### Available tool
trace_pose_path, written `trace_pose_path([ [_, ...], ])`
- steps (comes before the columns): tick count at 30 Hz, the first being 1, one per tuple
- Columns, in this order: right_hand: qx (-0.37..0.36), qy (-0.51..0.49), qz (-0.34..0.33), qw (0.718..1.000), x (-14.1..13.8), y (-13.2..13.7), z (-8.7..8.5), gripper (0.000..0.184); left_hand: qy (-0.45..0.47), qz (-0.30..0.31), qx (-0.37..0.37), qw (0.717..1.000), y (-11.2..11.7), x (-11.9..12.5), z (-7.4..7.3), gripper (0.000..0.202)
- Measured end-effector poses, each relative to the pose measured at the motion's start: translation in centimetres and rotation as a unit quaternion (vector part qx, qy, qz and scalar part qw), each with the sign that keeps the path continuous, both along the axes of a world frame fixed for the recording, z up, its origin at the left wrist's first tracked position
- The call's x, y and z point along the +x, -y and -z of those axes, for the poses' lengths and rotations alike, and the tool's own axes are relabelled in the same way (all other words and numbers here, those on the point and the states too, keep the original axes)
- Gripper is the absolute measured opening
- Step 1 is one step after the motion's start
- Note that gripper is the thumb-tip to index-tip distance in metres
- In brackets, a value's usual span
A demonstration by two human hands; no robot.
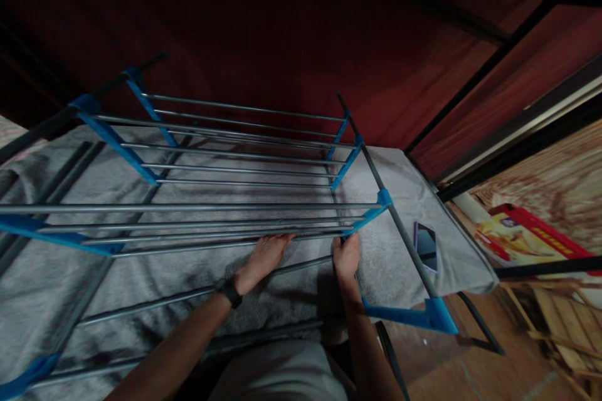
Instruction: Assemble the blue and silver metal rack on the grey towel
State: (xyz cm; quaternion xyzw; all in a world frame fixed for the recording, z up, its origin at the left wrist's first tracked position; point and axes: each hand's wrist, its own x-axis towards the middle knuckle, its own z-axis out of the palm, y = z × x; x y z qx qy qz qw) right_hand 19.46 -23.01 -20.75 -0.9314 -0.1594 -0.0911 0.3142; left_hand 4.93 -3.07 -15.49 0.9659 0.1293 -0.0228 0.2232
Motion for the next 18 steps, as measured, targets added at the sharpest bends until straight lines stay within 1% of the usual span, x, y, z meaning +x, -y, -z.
trace_pose_path([
  [4,-0.009,0.002,-0.002,1.000,0.1,0.0,-0.3,0.041,0.003,-0.001,0.009,1.000,0.0,0.0,0.1,0.039],
  [8,-0.011,-0.005,-0.024,1.000,-0.2,0.6,-0.3,0.042,0.012,0.004,0.007,1.000,0.0,-0.7,-0.2,0.038],
  [10,-0.034,-0.005,-0.005,0.999,0.0,1.0,0.1,0.046,0.017,0.012,0.003,1.000,-0.1,-1.1,-0.5,0.036],
  [12,-0.037,-0.006,0.007,0.999,0.3,1.2,0.6,0.051,0.025,0.022,0.009,0.999,-0.4,-1.4,-0.6,0.035],
  [15,0.004,0.005,-0.040,0.999,0.6,1.6,0.9,0.058,0.033,0.018,0.025,0.999,-1.0,-1.9,-0.5,0.034],
  [18,0.064,-0.005,-0.066,0.996,0.1,2.8,0.6,0.062,0.041,0.003,0.032,0.999,-1.4,-2.6,-0.2,0.030],
])
